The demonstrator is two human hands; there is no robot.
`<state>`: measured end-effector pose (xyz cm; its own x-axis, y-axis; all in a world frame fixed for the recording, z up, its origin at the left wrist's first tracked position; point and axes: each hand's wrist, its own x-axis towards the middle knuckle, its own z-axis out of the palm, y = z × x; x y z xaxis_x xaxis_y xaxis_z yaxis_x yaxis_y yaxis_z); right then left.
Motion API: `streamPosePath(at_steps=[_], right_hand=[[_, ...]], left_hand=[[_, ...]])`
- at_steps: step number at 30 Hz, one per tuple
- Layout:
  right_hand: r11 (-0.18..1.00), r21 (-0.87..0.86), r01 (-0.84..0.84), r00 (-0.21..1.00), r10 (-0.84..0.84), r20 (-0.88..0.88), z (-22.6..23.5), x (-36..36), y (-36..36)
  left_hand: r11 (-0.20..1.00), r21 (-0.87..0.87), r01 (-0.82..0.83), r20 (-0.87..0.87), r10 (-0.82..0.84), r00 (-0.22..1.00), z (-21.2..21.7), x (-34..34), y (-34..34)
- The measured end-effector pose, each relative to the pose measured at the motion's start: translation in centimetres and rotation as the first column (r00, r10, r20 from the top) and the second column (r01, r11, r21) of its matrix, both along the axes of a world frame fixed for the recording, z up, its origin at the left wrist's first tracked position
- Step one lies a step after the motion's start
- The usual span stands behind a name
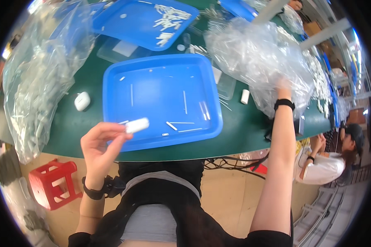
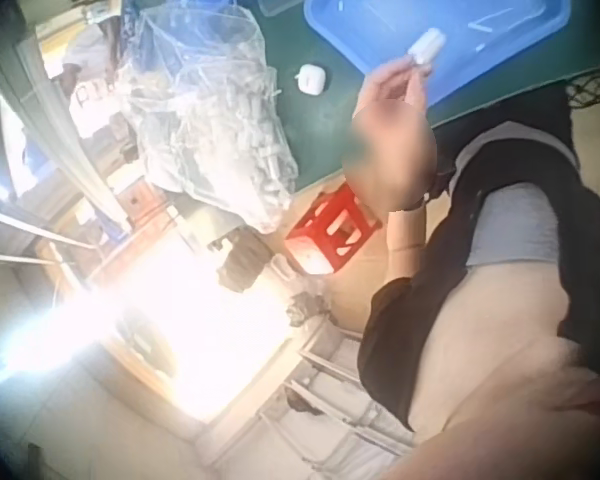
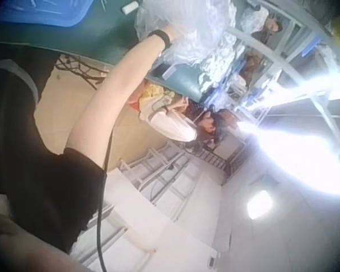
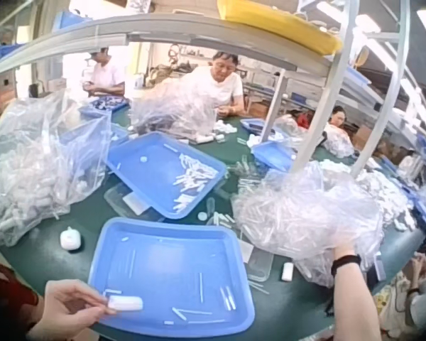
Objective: Manually assemble small white plastic cylinders and components at a workstation.
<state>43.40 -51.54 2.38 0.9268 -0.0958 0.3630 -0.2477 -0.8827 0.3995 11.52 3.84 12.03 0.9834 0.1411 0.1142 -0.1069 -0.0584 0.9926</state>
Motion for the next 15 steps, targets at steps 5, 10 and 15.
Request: streamPosePath(at_steps=[5, 10, 15], right_hand=[[0.978, 0.092, 0.189, 0.975, -0.176, -0.134, 2.1, -1.2, 2.5], [0.988, -0.132, 0.076, 0.985, -0.094, -0.143, 2.3, -1.5, 2.5], [0.986, 0.151, -0.064, 0.995, 0.074, -0.062, 4.0, -2.0, -1.0]], left_hand=[[1.000, -0.009, 0.009, -0.074, -0.010, 0.997, 0.3, -0.5, 0.5], [0.983, -0.171, 0.068, -0.128, -0.091, 0.988, 0.5, -1.2, 0.3], [0.951, -0.301, 0.069, -0.220, -0.140, 0.965, 1.4, -1.3, 0.8]])
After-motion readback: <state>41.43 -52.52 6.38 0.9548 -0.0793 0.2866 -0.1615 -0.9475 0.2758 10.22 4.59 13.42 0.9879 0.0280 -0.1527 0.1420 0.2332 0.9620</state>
